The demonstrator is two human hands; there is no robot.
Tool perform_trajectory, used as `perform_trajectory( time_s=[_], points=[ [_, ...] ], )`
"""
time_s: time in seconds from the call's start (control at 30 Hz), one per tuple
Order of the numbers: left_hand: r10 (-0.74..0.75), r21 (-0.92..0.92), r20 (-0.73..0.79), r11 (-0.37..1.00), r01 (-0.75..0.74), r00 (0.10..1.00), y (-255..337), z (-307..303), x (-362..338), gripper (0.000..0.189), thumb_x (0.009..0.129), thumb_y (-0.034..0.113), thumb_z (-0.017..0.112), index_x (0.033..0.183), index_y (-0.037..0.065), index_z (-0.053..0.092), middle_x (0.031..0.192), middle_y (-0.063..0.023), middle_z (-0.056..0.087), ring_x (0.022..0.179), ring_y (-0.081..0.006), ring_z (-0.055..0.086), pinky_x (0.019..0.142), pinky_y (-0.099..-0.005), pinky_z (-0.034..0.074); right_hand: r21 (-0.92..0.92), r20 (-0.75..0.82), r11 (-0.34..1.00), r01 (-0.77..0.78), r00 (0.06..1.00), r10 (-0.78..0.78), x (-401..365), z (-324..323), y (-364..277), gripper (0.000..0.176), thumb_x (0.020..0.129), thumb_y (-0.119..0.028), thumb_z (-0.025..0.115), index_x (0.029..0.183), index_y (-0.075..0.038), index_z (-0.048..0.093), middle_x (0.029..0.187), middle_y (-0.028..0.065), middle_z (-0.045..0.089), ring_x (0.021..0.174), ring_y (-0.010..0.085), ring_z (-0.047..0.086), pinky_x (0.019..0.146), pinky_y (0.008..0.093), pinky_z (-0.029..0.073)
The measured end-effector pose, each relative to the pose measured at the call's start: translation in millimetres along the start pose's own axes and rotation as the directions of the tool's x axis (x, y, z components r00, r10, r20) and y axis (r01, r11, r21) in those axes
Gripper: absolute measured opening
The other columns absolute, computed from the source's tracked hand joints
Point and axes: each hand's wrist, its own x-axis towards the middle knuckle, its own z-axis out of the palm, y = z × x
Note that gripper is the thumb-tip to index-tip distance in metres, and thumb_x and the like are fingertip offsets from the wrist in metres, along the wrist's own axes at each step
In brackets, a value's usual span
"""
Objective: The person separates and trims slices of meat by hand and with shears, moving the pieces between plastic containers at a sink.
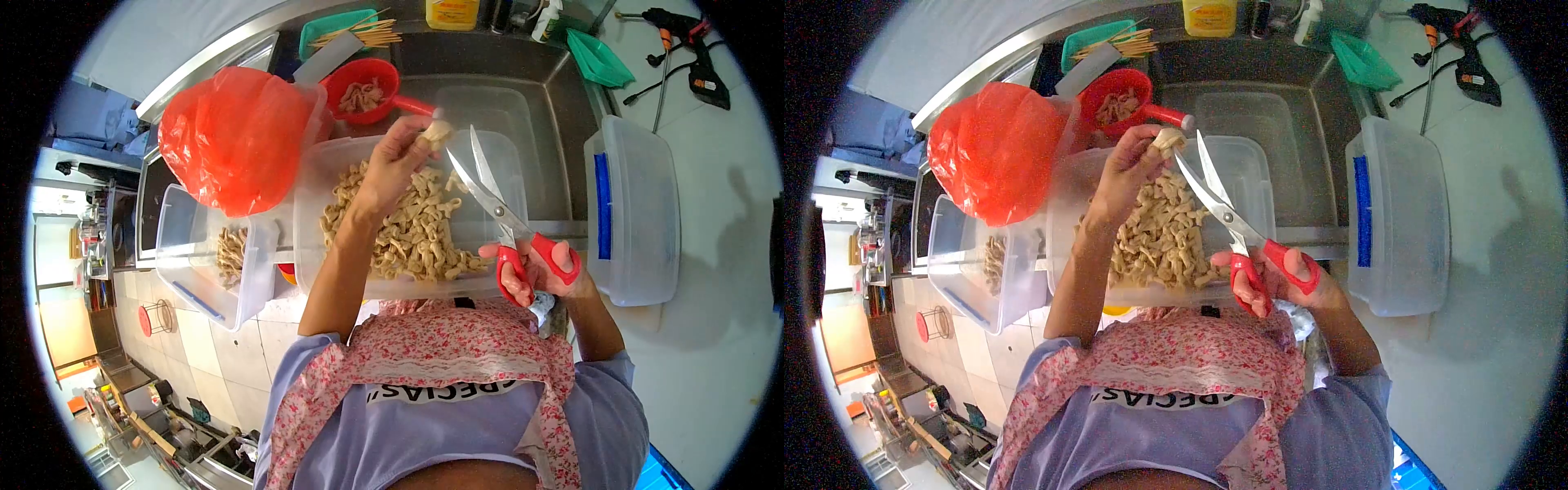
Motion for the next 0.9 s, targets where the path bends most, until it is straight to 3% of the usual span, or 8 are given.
perform_trajectory(
  time_s=[0.2,0.4,0.5,0.67,0.7,0.77,0.83,0.9],
  points=[
    [0.053,0.148,0.035,0.987,-0.058,0.998,11.1,9.9,-8.2,0.027,0.095,0.009,0.049,0.121,0.004,0.049,0.105,-0.0023,0.059,0.088,-0.008,0.052,0.075,-0.0225,0.042,0.023,0.092,0.998,0.051,0.994,-0.053,8.9,-0.8,0.6,0.115,0.068,-0.082,0.045,0.134,0.012,0.033,0.076,0.0047,0.052,0.06,0.0137,0.051,0.052,0.0265,0.042],
    [0.056,0.207,0.045,0.976,-0.064,0.997,12.5,15.6,-24.5,0.037,0.094,0.007,0.049,0.131,0.004,0.046,0.105,-0.0023,0.06,0.091,-0.0074,0.054,0.078,-0.0233,0.044,0.097,0.029,0.986,0.133,0.99,-0.137,14.7,-1.1,0.8,0.114,0.067,-0.083,0.046,0.134,0.009,0.033,0.074,0.0034,0.05,0.058,0.013,0.049,0.05,0.0261,0.041],
    [0.07,0.375,-0.063,0.926,-0.042,0.996,5.1,14.8,-28.4,0.036,0.094,0.006,0.05,0.13,0.005,0.05,0.104,-0.0022,0.06,0.091,-0.008,0.055,0.077,-0.0226,0.045,0.184,0.026,0.969,0.165,0.985,-0.172,18.9,-7.7,9.3,0.111,0.069,-0.078,0.05,0.135,0.009,0.03,0.074,0.0039,0.051,0.057,0.0129,0.05,0.048,0.0256,0.043],
    [0.159,0.322,-0.197,0.943,-0.089,0.967,-12.5,7.8,-36.3,0.021,0.094,0.007,0.051,0.111,0.0,0.061,0.091,-0.0037,0.062,0.089,-0.0101,0.057,0.078,-0.0252,0.046,0.318,0.049,0.942,0.109,0.99,-0.131,28.2,-14.6,22.3,0.101,0.071,-0.068,0.063,0.133,0.006,0.033,0.071,0.0044,0.054,0.052,0.0119,0.05,0.041,0.0241,0.04],
    [0.244,0.534,-0.192,0.839,-0.107,0.951,-13.6,2.0,-40.2,0.019,0.093,0.007,0.052,0.108,-0.001,0.06,0.089,-0.0038,0.062,0.088,-0.0098,0.056,0.078,-0.0253,0.046,0.288,0.028,0.952,0.105,0.993,-0.118,31.3,-11.5,23.6,0.101,0.071,-0.067,0.063,0.133,0.006,0.032,0.069,0.0036,0.053,0.051,0.0111,0.049,0.04,0.0237,0.039],
    [0.177,0.475,-0.293,0.88,-0.018,0.94,-2.0,3.2,-47.5,0.016,0.091,0.005,0.054,0.103,0.001,0.062,0.086,-0.0063,0.063,0.082,-0.0108,0.056,0.074,-0.0262,0.046,0.243,0.019,0.965,0.103,0.994,-0.111,34.2,-14.2,29.7,0.099,0.071,-0.062,0.066,0.133,0.006,0.032,0.065,0.0015,0.051,0.048,0.0098,0.047,0.039,0.023,0.037],
    [0.267,0.546,-0.331,0.836,-0.047,0.905,9.0,-8.2,-61.6,0.016,0.09,0.007,0.055,0.103,0.002,0.063,0.089,-0.0073,0.064,0.082,-0.0109,0.057,0.073,-0.0273,0.047,0.263,0.031,0.958,0.114,0.991,-0.127,35.5,-17.5,33.7,0.093,0.071,-0.054,0.07,0.133,0.005,0.032,0.061,-0.002,0.047,0.045,0.0082,0.043,0.038,0.0213,0.035],
    [0.28,0.56,-0.399,0.828,-0.009,0.873,16.4,-28.4,-80.4,0.024,0.084,0.0,0.051,0.105,0.004,0.063,0.092,-0.0091,0.064,0.085,-0.0153,0.058,0.075,-0.0292,0.047,0.281,-0.131,0.91,0.304,0.952,-0.277,29.6,-21.4,31.7,0.093,0.071,-0.053,0.07,0.133,0.005,0.032,0.06,-0.0024,0.047,0.045,0.0079,0.043,0.039,0.0203,0.034]
  ],
)
